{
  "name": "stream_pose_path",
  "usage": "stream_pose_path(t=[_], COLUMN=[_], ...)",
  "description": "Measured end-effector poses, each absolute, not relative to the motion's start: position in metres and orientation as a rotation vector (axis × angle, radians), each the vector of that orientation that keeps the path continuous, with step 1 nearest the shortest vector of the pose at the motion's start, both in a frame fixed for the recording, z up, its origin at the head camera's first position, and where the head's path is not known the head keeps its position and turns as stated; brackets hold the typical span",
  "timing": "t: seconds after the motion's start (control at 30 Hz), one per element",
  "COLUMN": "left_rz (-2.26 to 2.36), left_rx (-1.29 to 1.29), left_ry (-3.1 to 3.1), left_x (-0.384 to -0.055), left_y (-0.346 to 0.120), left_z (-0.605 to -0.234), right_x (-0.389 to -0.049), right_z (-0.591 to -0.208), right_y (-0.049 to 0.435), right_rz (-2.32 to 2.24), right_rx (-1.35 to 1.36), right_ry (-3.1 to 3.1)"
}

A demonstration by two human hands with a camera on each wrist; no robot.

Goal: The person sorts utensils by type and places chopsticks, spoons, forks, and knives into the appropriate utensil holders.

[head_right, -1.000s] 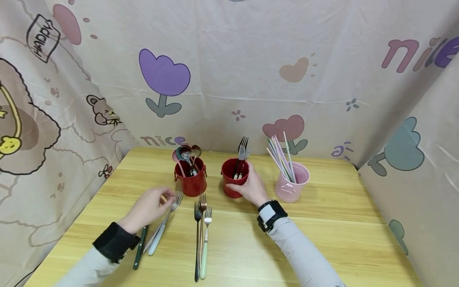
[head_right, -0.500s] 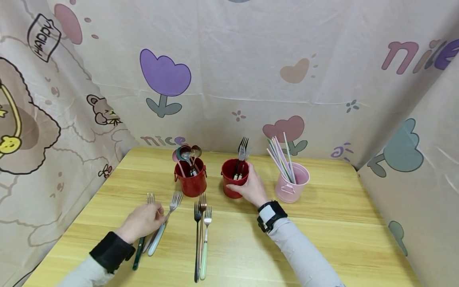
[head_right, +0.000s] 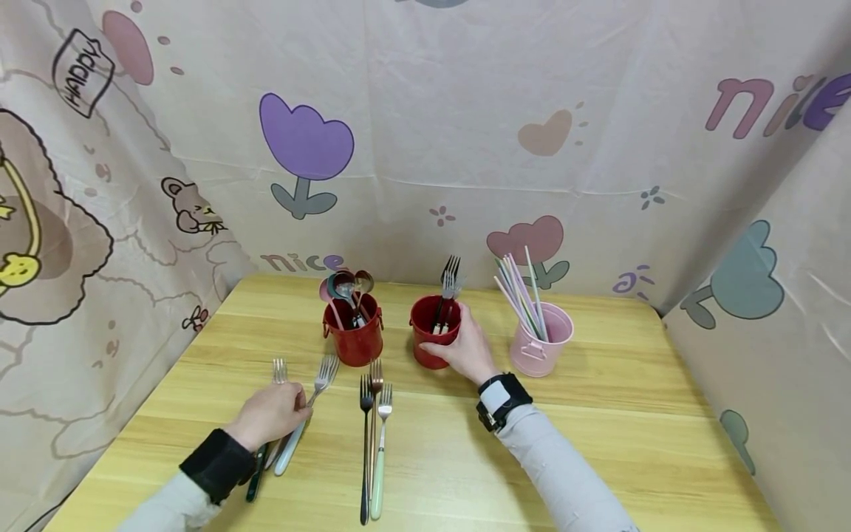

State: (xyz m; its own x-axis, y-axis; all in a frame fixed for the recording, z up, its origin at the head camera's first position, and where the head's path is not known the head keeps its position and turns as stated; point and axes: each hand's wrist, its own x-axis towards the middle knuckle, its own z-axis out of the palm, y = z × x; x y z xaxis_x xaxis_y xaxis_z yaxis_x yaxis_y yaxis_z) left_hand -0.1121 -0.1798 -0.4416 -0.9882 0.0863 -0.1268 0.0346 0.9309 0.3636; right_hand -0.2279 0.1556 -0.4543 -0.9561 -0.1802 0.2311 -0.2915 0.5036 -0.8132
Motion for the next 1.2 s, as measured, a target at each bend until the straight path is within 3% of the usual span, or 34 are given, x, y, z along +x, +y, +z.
stream_pose_path(t=[1.2], left_rz=[0.664], left_rx=[0.019], left_ry=[2.958], left_x=[-0.1160], left_y=[-0.1791], left_z=[-0.4452], right_x=[-0.2268], right_z=[-0.4543], right_y=[0.1565], right_rz=[1.484], right_rx=[0.399], right_ry=[-2.629])
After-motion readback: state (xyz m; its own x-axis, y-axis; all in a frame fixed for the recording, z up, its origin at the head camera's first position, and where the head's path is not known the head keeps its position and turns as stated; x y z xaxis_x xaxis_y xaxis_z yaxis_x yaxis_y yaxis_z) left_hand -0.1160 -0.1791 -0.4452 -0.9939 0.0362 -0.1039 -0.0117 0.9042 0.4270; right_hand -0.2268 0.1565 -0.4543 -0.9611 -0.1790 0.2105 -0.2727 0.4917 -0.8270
